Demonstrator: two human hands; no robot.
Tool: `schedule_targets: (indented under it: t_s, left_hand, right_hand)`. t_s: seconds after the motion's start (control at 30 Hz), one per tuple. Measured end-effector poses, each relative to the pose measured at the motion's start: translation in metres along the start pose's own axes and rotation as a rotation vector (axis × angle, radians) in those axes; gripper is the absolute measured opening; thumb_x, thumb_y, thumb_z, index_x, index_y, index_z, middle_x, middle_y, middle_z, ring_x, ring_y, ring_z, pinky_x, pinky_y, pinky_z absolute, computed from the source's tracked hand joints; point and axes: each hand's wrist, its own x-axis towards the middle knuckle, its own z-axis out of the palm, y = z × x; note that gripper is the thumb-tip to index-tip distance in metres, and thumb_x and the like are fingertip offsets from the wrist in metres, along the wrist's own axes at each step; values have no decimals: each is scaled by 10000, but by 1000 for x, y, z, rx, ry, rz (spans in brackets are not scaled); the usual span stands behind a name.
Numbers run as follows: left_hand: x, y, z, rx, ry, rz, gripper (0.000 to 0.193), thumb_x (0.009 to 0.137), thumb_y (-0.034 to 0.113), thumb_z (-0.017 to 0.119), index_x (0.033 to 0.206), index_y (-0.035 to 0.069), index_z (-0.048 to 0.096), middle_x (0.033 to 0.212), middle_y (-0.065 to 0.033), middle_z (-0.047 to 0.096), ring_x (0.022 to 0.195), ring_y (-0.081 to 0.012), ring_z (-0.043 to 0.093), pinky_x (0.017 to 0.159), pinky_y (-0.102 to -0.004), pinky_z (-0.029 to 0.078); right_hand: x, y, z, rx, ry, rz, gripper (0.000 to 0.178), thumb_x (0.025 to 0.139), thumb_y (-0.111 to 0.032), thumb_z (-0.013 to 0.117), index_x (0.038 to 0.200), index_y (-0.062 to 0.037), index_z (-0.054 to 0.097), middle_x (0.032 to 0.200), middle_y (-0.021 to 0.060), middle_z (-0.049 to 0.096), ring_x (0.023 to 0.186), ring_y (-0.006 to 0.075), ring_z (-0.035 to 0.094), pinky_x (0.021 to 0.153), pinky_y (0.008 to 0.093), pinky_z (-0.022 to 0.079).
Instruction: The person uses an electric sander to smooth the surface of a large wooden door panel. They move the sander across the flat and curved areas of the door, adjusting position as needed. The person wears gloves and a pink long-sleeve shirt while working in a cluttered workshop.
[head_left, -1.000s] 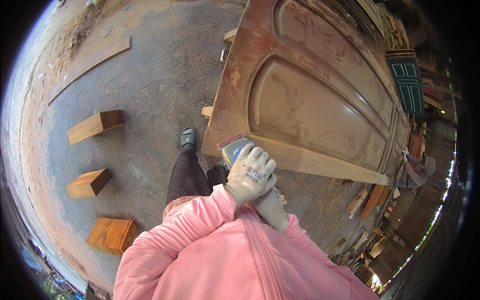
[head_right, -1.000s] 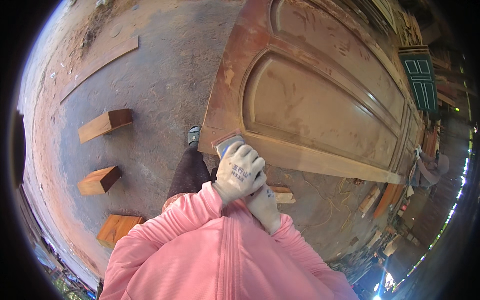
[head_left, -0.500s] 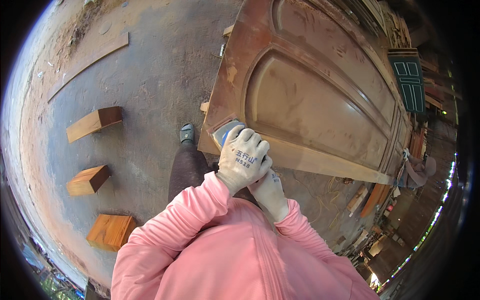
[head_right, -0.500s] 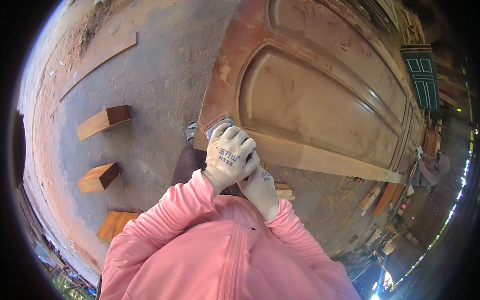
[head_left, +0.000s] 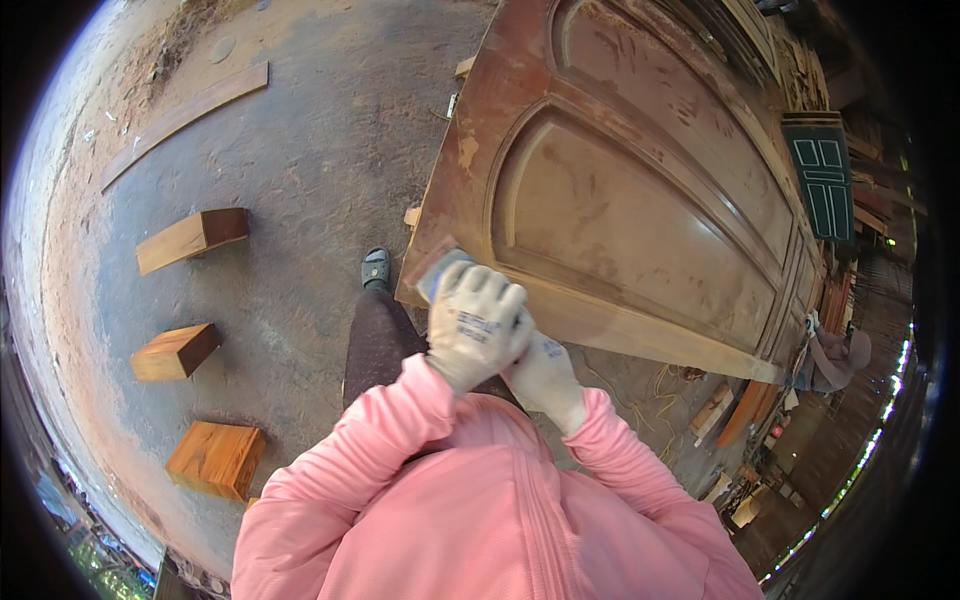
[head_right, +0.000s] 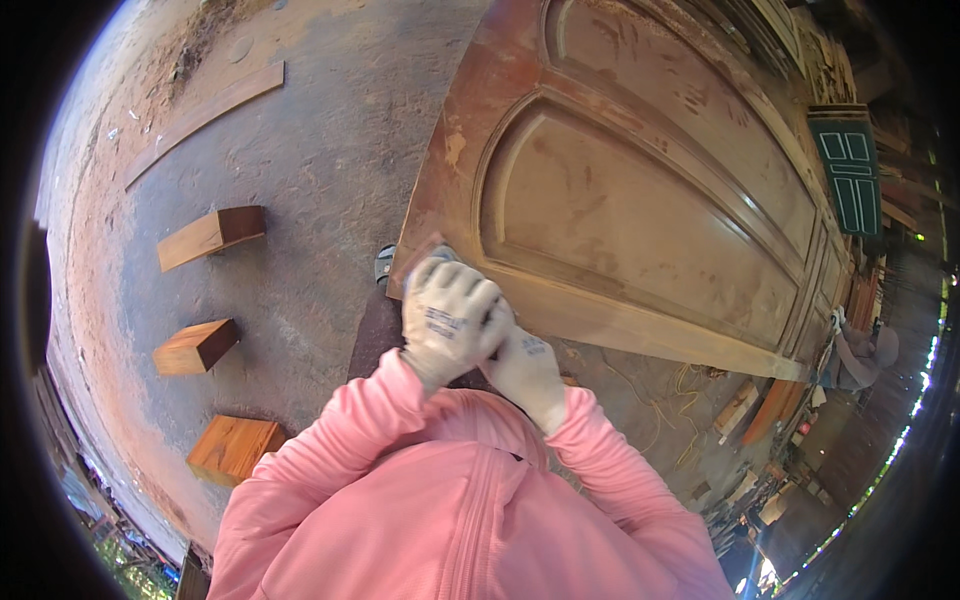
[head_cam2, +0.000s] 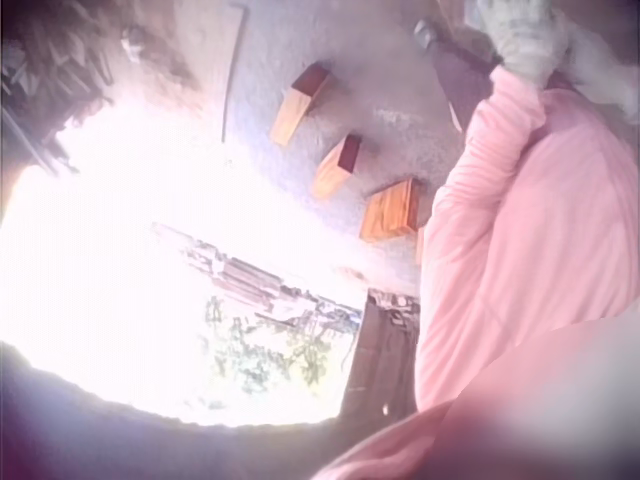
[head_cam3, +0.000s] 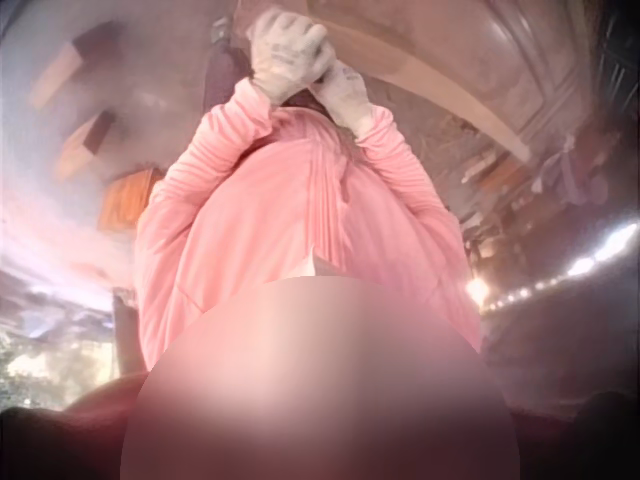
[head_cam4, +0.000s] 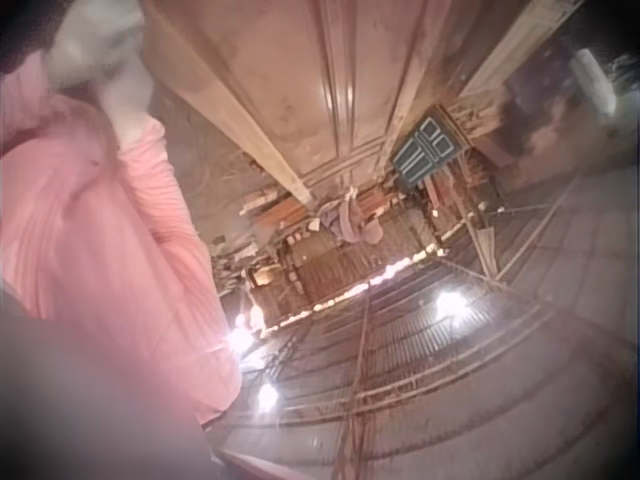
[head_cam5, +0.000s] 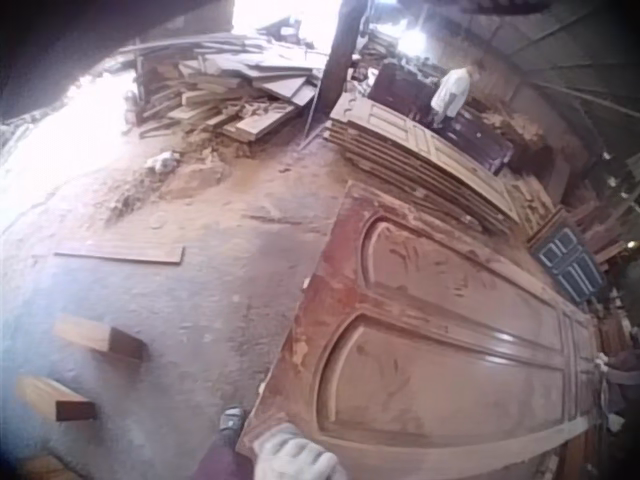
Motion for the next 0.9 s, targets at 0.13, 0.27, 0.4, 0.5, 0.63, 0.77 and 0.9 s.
schedule_targets:
  t_s: [0.13, 0.27, 0.4, 0.5, 0.63, 0.77, 0.9]
  left_hand:
    - [0, 10, 13, -96, -82, 12, 194, 843, 304, 726, 868, 122, 660, 890, -82, 670, 975, -295, 666, 1044, -499, 475]
    - [-8, -17, -13, -19, 0, -32, 153, 820, 273, 733, 861, 133, 690, 901, -64, 705, 969, -280, 683, 1012, -494, 486]
    - [-7, -29, -28, 35, 113, -148, 182, 834, 288, 740, 873, 120, 681, 920, -90, 699, 973, -297, 672, 1012, -496, 479]
    - [1, -8, -11, -16, 46, -56, 183, 837, 288, 740, 866, 124, 666, 906, -88, 690, 967, -290, 670, 1014, -493, 478]
    - [3, 5, -1, -124, -123, 40, 196, 836, 295, 740, 875, 123, 653, 928, -83, 688, 990, -300, 671, 1033, -495, 470]
    - [-4, -21, -26, 11, 84, -104, 108, 786, 213, 735, 843, 132, 690, 899, -41, 720, 924, -280, 681, 985, -498, 482]
    - [-1, -22, -30, 36, 95, -71, 120, 801, 228, 742, 845, 133, 684, 886, -48, 709, 912, -279, 678, 973, -488, 487]
  right_hand:
    - [-7, 10, -17, -16, -14, 16, 464, 942, -289, 747, 1321, -44, 640, 993, 217, 770, 898, 439, 752, 768, 550, 593]
    - [15, -7, 2, -48, -28, -41, 604, 942, -271, 742, 1462, -37, 545, 998, 213, 769, 866, 438, 751, 743, 551, 594]
    - [32, -15, 19, -70, -36, -115, 567, 941, -259, 740, 1432, -42, 557, 993, 206, 773, 865, 429, 753, 732, 545, 596]
    - [18, -2, -2, -41, 7, -153, 486, 944, -266, 737, 1360, -54, 602, 993, 196, 778, 879, 419, 761, 736, 533, 602]
    - [7, 1, -21, -124, -147, 89, 512, 947, -282, 736, 1402, -89, 601, 999, 179, 784, 882, 408, 767, 738, 521, 607]
    - [30, -20, 8, -81, -5, -152, 593, 931, -272, 744, 1467, -87, 570, 1012, 180, 785, 886, 402, 772, 731, 518, 607]
    - [32, -17, 5, -115, -40, -134, 613, 931, -278, 743, 1475, -71, 551, 1028, 182, 786, 900, 397, 776, 733, 521, 608]
